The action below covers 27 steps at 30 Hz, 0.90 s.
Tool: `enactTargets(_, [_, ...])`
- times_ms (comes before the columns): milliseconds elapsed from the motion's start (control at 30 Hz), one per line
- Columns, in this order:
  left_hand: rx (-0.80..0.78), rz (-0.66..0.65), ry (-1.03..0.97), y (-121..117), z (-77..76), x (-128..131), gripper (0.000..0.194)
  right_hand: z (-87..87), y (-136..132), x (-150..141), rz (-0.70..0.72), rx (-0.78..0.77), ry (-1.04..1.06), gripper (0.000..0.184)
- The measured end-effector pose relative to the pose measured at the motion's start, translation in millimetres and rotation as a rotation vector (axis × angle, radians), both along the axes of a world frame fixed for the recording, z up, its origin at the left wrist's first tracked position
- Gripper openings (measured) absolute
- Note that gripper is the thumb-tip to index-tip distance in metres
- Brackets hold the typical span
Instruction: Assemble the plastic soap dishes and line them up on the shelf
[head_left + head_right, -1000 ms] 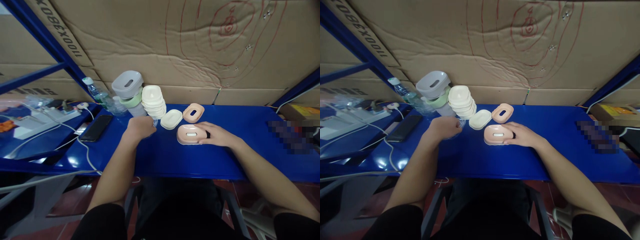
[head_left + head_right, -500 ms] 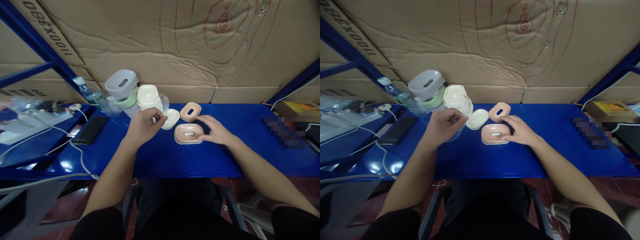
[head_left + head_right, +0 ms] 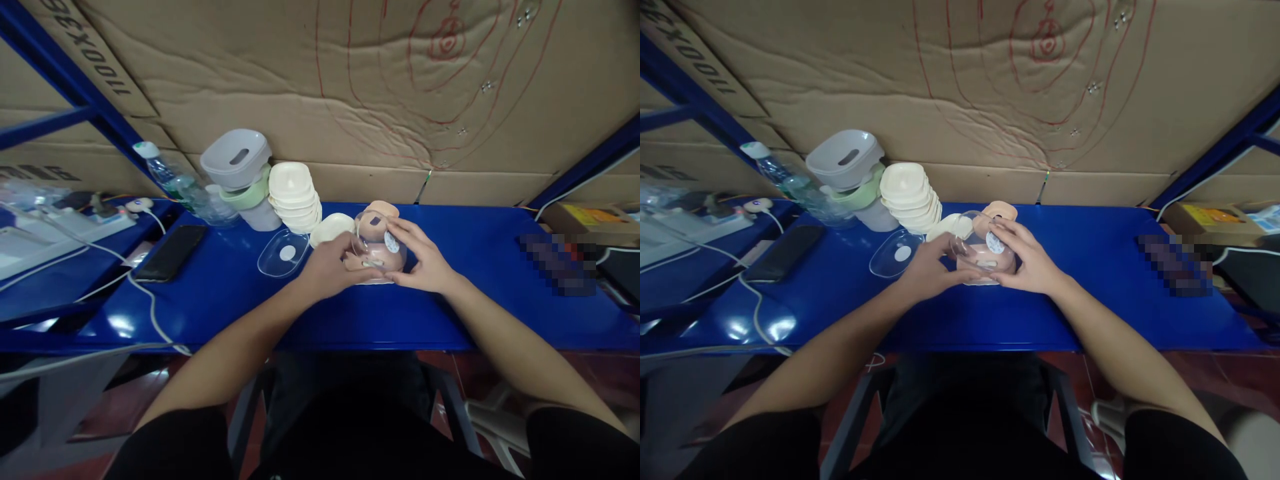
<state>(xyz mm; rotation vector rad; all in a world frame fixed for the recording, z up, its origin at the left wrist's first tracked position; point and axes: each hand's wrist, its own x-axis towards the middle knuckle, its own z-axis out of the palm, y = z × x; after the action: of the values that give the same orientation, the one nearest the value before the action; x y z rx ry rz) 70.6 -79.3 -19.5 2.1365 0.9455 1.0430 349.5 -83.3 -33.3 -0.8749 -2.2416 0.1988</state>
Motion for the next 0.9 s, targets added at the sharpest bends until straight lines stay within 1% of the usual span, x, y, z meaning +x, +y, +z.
enactTargets(67, [0.023, 0.158, 0.126, 9, 5.4, -9, 0.082, 1.1, 3, 9, 0.016, -0.054, -0.059, 0.099])
enactTargets(100, [0.022, 0.195, 0.191, 14, 8.1, -13, 0.094, 0.9, 5, 12, 0.025, -0.083, -0.091, 0.099])
enactTargets(133, [0.013, 0.201, 0.264, 17, 10.6, -17, 0.1, 0.1, 7, 15, 0.035, -0.11, -0.119, 0.099])
enactTargets(167, [0.001, 0.183, 0.345, 20, 12.8, -19, 0.1, -1.4, 8, 16, 0.045, -0.134, -0.144, 0.098])
enactTargets(267, [-0.027, 0.078, 0.563, 22, 17.5, -21, 0.078, -8.5, 11, 14, 0.088, -0.178, -0.195, 0.098])
enactTargets(367, [-0.046, 0.015, 0.676, 19, 20.3, -18, 0.066, -14.8, 11, 10, 0.113, -0.191, -0.223, 0.096])
enactTargets(467, [-0.062, 0.009, 0.713, 16, 22.9, -17, 0.061, -16.1, 11, 7, 0.12, -0.207, -0.228, 0.094])
enactTargets(600, [-0.095, 0.004, 0.717, 17, 26.4, -20, 0.049, -13.7, 12, 6, 0.101, -0.223, -0.195, 0.096])
enactTargets(700, [-0.098, -0.018, 0.735, 19, 26.6, -22, 0.051, -14.0, 14, 7, 0.093, -0.229, -0.181, 0.094])
enactTargets(800, [-0.046, -0.032, 0.775, 20, 22.7, -22, 0.059, -16.3, 15, 8, 0.093, -0.227, -0.177, 0.089])
enactTargets(900, [0.037, -0.016, 0.777, 21, 16.3, -21, 0.052, -17.8, 15, 10, 0.093, -0.211, -0.172, 0.089])
